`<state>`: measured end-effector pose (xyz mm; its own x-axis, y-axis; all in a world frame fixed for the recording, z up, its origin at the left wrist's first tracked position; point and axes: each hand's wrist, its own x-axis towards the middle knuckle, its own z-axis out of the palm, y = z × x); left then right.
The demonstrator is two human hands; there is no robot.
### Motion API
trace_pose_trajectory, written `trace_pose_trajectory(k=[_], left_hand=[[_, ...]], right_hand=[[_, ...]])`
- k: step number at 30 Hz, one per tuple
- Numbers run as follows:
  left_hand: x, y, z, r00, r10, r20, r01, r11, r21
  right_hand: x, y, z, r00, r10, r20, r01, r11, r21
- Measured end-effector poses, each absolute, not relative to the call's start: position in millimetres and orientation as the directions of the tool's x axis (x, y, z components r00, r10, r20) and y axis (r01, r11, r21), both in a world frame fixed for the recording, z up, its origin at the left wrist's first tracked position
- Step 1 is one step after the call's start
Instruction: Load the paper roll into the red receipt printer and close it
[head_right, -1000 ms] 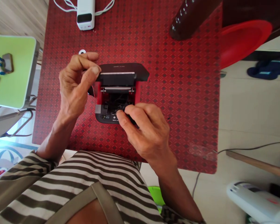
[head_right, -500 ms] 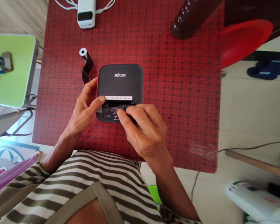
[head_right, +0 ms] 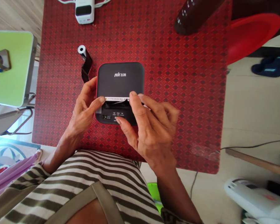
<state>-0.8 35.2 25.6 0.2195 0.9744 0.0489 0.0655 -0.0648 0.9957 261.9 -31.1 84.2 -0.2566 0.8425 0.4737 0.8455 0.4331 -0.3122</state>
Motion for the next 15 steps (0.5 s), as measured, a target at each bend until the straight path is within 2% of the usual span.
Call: trace_pose_trajectory(k=[5,9,15], left_hand=[[1,36,19,0.178,0.982,0.069,0.040,-0.077,0.996],[2,31,17,0.158,0.986,0.045,0.019,-0.049,0.999],[-6,9,21,0.200,0.980,0.016,-0.075,-0.001,0.997]], right_hand=[[260,-32,84,-0.256,0.843,0.472,0.841,0.435,-0.321],[260,-34,83,-0.234,0.833,0.501,0.798,0.459,-0.390],[260,-46,67,-0.015,0.785,0.620,0.798,0.383,-0.465]])
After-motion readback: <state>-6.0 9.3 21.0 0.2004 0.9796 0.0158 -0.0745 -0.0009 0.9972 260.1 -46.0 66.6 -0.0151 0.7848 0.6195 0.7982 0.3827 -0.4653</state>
